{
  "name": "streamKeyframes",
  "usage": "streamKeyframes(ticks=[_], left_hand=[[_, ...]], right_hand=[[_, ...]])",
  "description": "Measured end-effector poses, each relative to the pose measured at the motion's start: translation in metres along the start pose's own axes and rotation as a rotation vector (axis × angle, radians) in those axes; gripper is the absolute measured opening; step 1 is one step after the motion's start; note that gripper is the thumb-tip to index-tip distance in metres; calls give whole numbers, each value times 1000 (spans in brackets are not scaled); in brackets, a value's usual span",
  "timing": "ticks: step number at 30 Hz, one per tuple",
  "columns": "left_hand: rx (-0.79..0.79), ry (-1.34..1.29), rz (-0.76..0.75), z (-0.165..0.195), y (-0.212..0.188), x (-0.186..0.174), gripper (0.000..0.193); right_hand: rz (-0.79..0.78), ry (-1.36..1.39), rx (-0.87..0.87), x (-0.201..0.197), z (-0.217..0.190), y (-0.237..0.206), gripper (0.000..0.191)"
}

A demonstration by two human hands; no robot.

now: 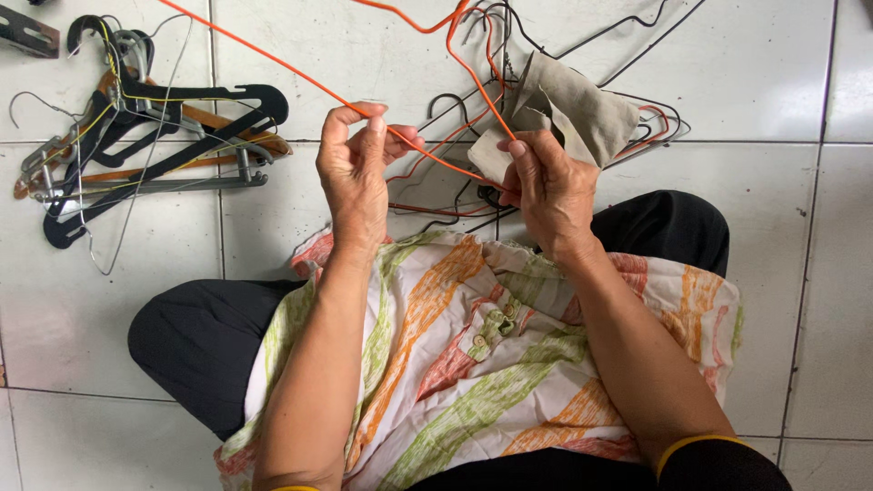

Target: The person sits on the floor and repairs wire clothes hangers by wrapping thin wire around the frame and wiping them with a cloth. They use scissors to trim excess wire and continue wrapping and wiping multiple hangers.

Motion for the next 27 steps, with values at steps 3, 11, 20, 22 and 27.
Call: streamKeyframes(ticks=[3,11,20,22,27], left_hand=[[35,37,-68,4,-2,3,27],[-55,207,-83,-14,-5,5,60],[-1,-97,-303,5,-8,3,91],[-26,-134,-303,6,-10,11,84],[-49,-258,-220,10,-6,9,72]], right_hand=[[-71,211,196,0,8,-1,21],[-421,549,311,7,9,-4,25],[-142,-203,-275,50,-15,-33,17],[-130,-186,-275,51,-15,-33,24],[-154,-139,-86,54,-5,-30,66]])
Point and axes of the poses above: each hand's wrist, its own y-axis towards the middle knuckle, its own x-axis out of the palm, z = x × y, the point moved 3 cm from there along y, towards the middle knuckle, and after that the axes turned 10 degrees about y, right-handed, at the moved point
